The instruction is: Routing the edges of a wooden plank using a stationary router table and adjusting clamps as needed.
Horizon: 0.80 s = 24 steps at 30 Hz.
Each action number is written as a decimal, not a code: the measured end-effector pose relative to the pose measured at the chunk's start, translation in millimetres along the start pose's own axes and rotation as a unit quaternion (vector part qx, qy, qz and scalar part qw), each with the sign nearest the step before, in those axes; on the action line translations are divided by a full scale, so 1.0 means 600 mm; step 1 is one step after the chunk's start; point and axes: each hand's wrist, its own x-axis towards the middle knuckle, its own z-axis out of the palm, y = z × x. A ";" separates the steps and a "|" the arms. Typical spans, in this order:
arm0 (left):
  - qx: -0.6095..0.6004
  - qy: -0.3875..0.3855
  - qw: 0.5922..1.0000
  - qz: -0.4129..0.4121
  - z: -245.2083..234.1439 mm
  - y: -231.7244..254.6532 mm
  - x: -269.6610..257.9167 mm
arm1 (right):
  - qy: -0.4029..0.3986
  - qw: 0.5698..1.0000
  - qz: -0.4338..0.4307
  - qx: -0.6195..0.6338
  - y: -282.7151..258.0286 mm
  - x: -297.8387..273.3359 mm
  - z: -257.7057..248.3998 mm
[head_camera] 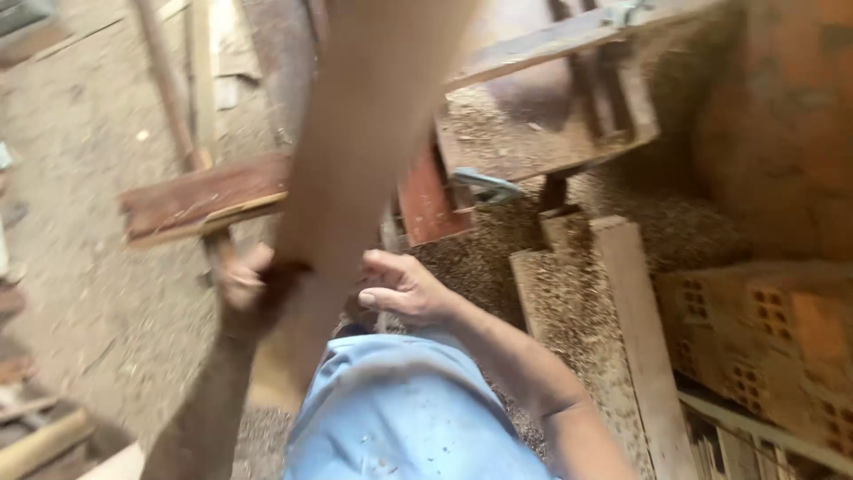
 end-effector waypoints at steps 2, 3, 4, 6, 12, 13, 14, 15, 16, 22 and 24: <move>-0.029 0.069 0.989 0.124 -0.042 0.012 -0.011 | -0.039 0.995 -0.089 -0.023 -0.110 0.029 0.026; -0.025 0.079 0.989 0.119 -0.057 0.038 -0.020 | -0.048 0.995 -0.087 -0.017 -0.109 0.038 0.038; -0.096 0.146 0.964 0.200 -0.073 0.062 -0.027 | -0.058 0.993 -0.080 -0.059 -0.107 0.049 0.049; -0.160 0.214 0.925 0.269 -0.084 0.139 -0.030 | -0.070 0.991 -0.067 -0.091 -0.068 0.065 0.068; -0.073 0.465 0.823 0.319 -0.111 0.234 -0.084 | 0.094 0.958 -0.017 -0.271 -0.080 0.097 0.089; 0.138 0.417 0.847 0.300 -0.125 0.233 -0.088 | 0.122 0.943 -0.024 -0.308 -0.096 0.101 0.088; 0.342 0.349 0.829 0.272 -0.139 0.234 -0.091 | 0.149 0.926 -0.030 -0.345 -0.115 0.104 0.088; 0.329 0.338 0.834 0.287 -0.155 0.231 -0.083 | 0.168 0.919 -0.030 -0.357 -0.111 0.112 0.087; 0.610 0.220 0.723 0.240 -0.172 0.228 -0.075 | 0.170 0.897 -0.046 -0.405 -0.108 0.121 0.088; 0.741 -0.072 0.664 0.069 -0.234 -0.057 0.007 | 0.016 0.847 0.071 -0.526 -0.051 0.187 0.103; 0.615 -0.119 0.779 0.024 -0.271 -0.160 -0.015 | -0.028 0.817 0.165 -0.551 -0.038 0.220 0.109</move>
